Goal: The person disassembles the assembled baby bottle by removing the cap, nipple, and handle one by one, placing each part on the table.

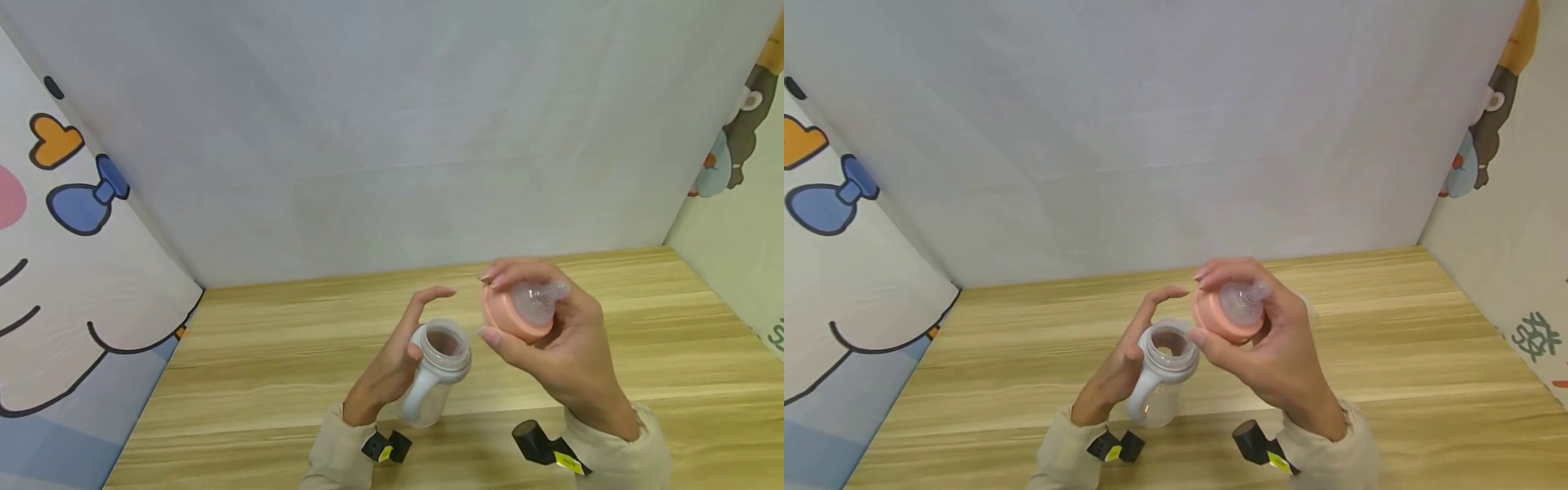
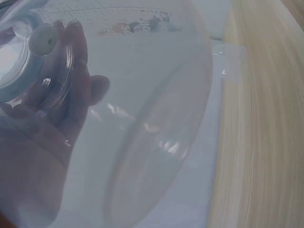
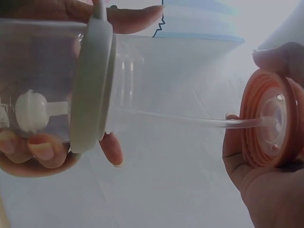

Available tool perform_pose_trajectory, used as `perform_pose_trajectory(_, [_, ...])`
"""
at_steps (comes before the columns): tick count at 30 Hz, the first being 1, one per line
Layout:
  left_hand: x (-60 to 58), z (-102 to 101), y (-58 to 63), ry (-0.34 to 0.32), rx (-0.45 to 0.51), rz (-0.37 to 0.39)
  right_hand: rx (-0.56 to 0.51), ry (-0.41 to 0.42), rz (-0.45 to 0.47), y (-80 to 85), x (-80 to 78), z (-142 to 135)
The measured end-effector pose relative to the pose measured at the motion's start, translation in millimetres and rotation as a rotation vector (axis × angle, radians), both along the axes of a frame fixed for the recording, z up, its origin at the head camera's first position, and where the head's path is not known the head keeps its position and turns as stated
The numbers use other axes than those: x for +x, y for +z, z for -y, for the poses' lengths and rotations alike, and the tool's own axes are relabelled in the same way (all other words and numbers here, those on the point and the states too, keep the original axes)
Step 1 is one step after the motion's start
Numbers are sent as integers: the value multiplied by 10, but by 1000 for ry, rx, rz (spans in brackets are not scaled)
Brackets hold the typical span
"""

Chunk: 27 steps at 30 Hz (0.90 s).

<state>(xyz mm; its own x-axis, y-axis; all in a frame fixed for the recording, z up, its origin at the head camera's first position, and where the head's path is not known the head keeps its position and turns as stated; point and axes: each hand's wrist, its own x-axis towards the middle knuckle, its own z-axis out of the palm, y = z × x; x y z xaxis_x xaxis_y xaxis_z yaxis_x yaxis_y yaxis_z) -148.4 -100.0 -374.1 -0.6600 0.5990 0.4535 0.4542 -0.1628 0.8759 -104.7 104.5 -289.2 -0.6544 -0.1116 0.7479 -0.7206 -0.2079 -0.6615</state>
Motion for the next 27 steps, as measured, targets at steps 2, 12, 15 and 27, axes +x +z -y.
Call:
perform_pose_trajectory(2, [2,4,-3,12,-13,-19,-27,-1,-14,11,4,-6])
perform_pose_trajectory(12, [-6,3,-15,-19,7,-12,-111,-22,-21,59,56,-69])
perform_pose_trajectory(15, [-9,0,-24,-31,10,-11,-136,-38,-21,69,68,-102])
perform_pose_trajectory(27, [-19,2,-33,-40,22,4,-234,-78,-41,113,70,-188])
